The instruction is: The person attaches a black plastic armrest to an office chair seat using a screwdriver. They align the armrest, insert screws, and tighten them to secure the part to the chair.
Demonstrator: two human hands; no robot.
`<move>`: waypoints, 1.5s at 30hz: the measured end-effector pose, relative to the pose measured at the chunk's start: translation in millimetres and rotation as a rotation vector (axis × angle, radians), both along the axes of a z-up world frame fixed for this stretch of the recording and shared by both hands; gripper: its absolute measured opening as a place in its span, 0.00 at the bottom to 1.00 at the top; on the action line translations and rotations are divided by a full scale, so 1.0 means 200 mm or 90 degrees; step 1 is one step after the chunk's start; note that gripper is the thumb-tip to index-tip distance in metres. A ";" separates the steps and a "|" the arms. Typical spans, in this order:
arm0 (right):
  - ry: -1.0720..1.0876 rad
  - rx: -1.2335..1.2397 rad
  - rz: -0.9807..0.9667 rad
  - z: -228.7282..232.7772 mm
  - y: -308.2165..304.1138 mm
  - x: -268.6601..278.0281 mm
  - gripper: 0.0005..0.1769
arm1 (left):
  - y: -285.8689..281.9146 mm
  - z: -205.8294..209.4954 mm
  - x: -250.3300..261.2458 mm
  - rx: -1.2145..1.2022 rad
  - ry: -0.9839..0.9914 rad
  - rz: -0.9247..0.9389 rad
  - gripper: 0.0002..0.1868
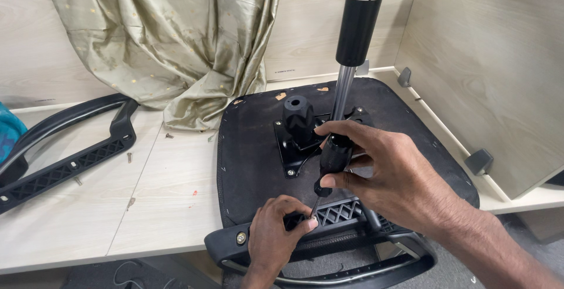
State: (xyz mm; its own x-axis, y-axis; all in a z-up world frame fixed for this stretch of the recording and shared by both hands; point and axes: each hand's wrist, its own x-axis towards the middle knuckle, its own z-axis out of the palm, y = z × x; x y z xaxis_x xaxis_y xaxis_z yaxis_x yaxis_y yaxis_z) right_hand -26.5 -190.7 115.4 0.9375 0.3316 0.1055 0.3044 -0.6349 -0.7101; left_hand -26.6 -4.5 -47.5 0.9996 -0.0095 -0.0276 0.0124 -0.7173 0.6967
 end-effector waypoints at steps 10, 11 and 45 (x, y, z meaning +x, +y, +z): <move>0.029 -0.033 -0.022 0.03 0.02 0.01 0.38 | 0.00 0.02 -0.01 -0.024 -0.006 0.007 0.10; 0.019 -0.035 -0.012 0.04 0.02 0.01 0.38 | 0.00 0.02 -0.01 -0.027 -0.002 0.008 0.10; -0.065 -0.068 -0.108 0.04 0.23 -0.12 0.38 | 0.06 -0.07 -0.03 -0.034 -0.178 -0.068 0.09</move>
